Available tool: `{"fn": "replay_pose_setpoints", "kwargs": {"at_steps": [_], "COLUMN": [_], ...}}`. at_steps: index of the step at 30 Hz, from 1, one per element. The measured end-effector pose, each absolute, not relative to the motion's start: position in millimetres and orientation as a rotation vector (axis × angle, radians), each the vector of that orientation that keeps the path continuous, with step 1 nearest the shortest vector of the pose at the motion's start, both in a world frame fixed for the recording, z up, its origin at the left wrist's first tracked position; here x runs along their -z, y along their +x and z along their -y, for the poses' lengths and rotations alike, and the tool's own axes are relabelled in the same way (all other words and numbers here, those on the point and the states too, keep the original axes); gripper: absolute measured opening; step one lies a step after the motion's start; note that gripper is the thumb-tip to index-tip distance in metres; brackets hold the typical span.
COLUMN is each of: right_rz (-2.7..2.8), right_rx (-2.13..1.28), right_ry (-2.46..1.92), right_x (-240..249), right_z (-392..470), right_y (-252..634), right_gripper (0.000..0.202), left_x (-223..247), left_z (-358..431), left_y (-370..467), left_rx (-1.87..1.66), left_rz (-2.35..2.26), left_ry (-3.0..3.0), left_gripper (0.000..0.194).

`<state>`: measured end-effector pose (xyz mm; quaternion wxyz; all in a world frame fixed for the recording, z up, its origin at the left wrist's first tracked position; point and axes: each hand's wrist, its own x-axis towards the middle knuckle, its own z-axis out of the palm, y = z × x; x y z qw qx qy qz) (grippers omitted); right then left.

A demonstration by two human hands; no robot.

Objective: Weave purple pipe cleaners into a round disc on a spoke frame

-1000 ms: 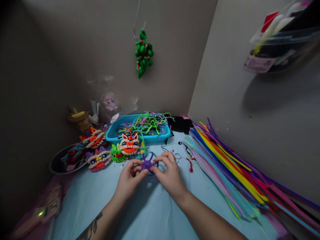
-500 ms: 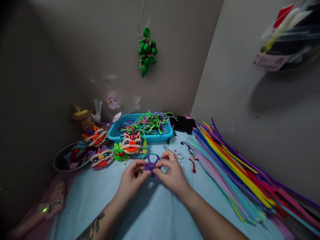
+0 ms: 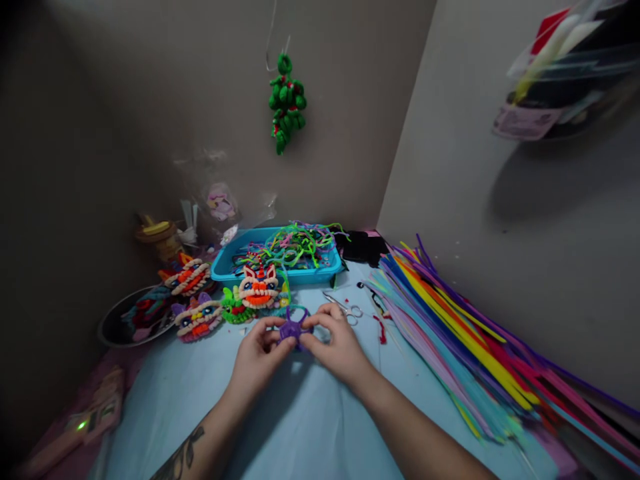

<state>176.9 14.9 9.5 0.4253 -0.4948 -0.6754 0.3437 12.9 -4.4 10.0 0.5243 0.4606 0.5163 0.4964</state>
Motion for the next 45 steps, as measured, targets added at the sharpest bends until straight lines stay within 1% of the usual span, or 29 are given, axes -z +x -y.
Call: {"fn": "replay_pose_setpoints", "kwargs": {"at_steps": [3,5,7,13,15,19,21,23,24,26,27,31,45], "right_rz": [1.695,1.733,1.782,1.948,1.974,1.842,1.815,1.790,1.753,1.654,1.622,1.678,1.607], "right_rx": [-0.811,-0.842,-0.877,-0.790,-0.686,-0.330,-0.288,-0.352,-0.396,-0.482,-0.524,-0.659,-0.898], "right_ry": [-1.205,-1.184,-1.148,-0.984,-0.959,-1.078,-1.106,-1.106,-1.104,-1.113,-1.127,-1.205,-1.218], "right_x": [-14,-15,-15,-14,-14,-13,-11,-10,-10,-10,-10,-11,-5], "right_z": [-12,-10,-8,-4,-4,-5,-7,-9,-10,-12,-12,-12,-11], "right_y": [176,175,173,170,174,182,184,184,183,182,181,179,170], "right_gripper": [0.022,0.017,0.006,0.013,0.013,0.012,0.013,0.009,0.014,0.031,0.032,0.005,0.011], "left_x": [-12,-12,-11,-6,-7,-9,-8,-6,-5,-4,-5,-11,-9], "left_z": [1,-1,-2,0,0,1,1,0,-1,-2,-2,-1,3], "left_y": [9,7,6,8,8,9,10,9,8,6,5,3,6], "left_rx": [-1.255,-1.286,-1.304,-1.278,-1.229,-1.074,-1.038,-1.048,-1.067,-1.117,-1.144,-1.185,-1.120], "left_rz": [-1.219,-1.202,-1.190,-1.197,-1.185,-1.136,-1.119,-1.121,-1.124,-1.131,-1.132,-1.111,-1.012], "left_ry": [0.996,0.940,0.901,0.910,0.952,1.055,1.078,1.063,1.042,0.991,0.967,0.931,0.986], "left_gripper": [0.038,0.040,0.040,0.038,0.038,0.037,0.036,0.037,0.039,0.041,0.041,0.040,0.044]}}
